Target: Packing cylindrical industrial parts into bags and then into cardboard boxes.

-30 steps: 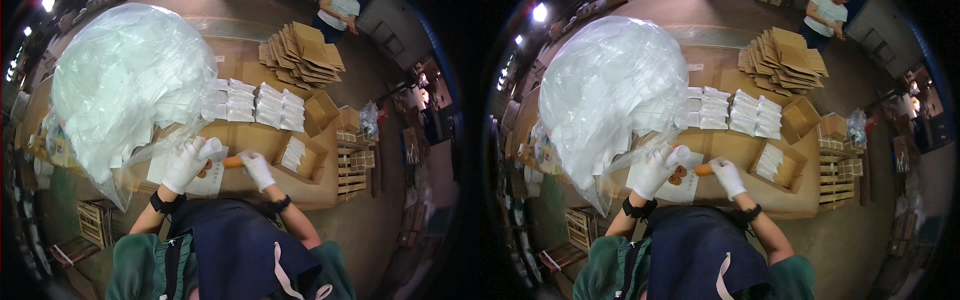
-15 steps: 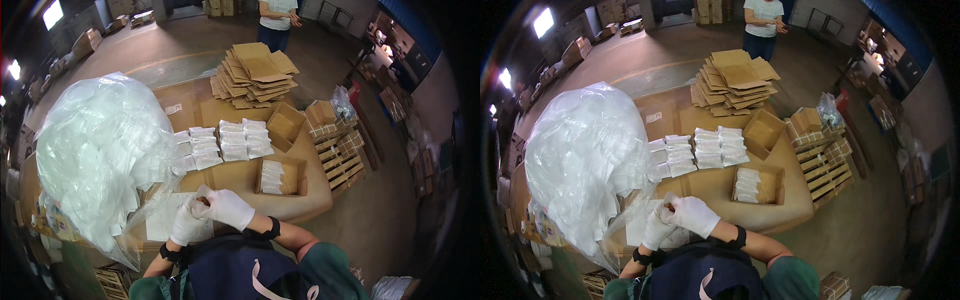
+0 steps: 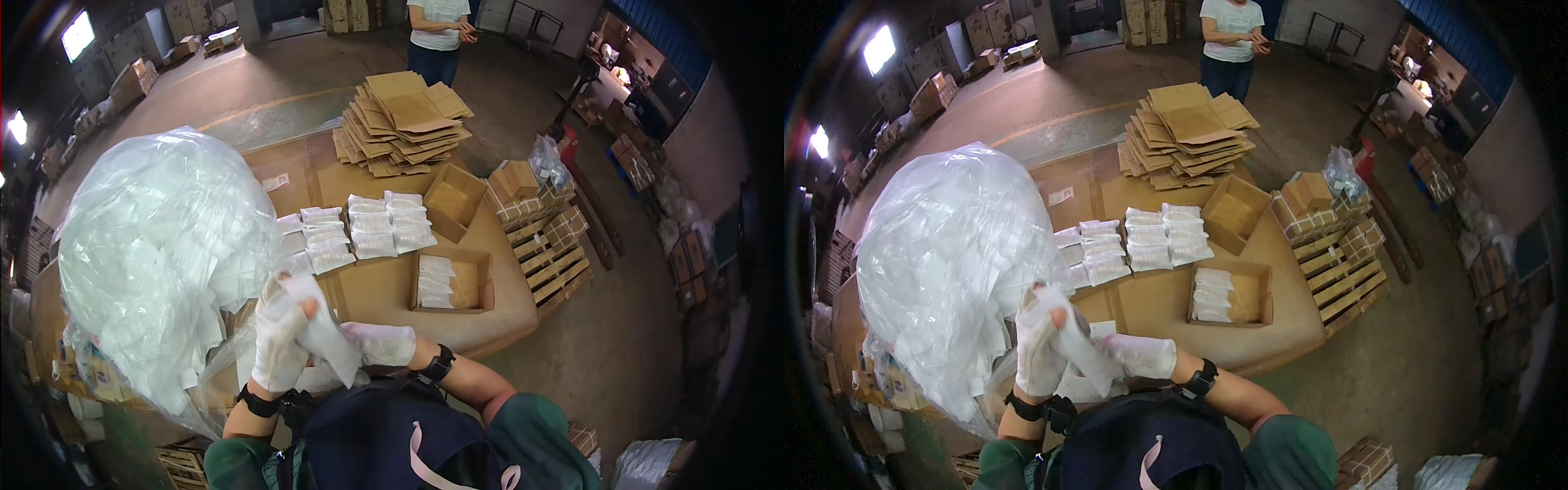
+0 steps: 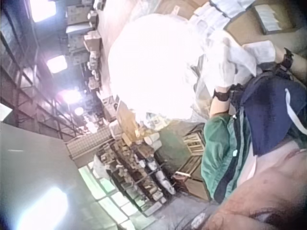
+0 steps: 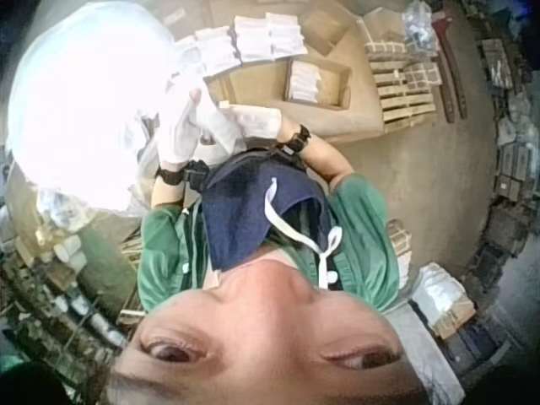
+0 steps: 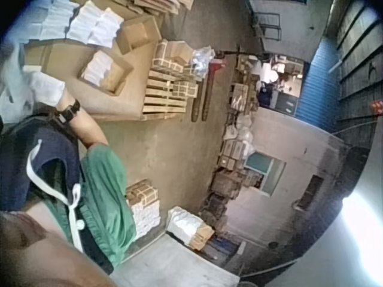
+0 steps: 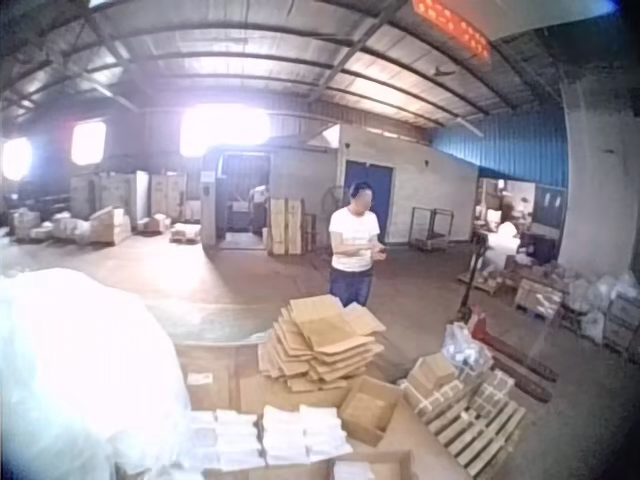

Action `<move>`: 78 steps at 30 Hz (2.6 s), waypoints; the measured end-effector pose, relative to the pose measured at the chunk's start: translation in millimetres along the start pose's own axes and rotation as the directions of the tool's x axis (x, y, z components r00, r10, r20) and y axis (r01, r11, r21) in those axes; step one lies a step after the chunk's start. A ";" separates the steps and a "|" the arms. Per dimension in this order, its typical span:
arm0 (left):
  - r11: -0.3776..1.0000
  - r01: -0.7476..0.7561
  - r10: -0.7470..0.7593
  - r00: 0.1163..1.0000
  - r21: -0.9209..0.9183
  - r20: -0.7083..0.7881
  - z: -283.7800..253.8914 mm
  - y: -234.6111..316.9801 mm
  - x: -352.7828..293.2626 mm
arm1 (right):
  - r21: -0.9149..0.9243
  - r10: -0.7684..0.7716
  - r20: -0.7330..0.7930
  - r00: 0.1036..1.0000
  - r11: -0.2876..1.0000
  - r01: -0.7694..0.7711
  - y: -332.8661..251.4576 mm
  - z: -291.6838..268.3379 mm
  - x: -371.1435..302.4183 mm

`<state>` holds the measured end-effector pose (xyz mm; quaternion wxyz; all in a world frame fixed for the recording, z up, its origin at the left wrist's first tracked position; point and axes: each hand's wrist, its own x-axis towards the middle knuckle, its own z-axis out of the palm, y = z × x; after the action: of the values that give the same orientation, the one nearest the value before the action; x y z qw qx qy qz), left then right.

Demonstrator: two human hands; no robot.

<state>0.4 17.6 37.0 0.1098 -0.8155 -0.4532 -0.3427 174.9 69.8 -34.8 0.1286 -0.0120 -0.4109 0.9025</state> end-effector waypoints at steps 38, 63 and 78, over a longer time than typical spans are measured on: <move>0.945 0.125 0.106 0.757 -0.302 0.644 208.2 42.2 -18.2 | -0.607 0.182 -0.795 0.579 -0.263 -0.750 -34.9 -197.3 -176.4; 0.268 0.824 -0.853 0.444 0.498 -0.274 19.0 -90.1 -244.7 | -0.822 0.013 -0.559 0.829 0.118 -0.557 24.0 -48.0 -49.8; -0.264 0.103 -0.930 0.238 -0.959 0.281 46.1 -48.5 -138.8 | -0.194 0.057 -0.503 0.862 0.965 -0.177 28.7 -53.6 18.0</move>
<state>-67.1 -24.6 -95.0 -0.4609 -0.1259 -0.4019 -0.7812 157.9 95.8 -90.1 0.1715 -0.2820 -0.4660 0.8209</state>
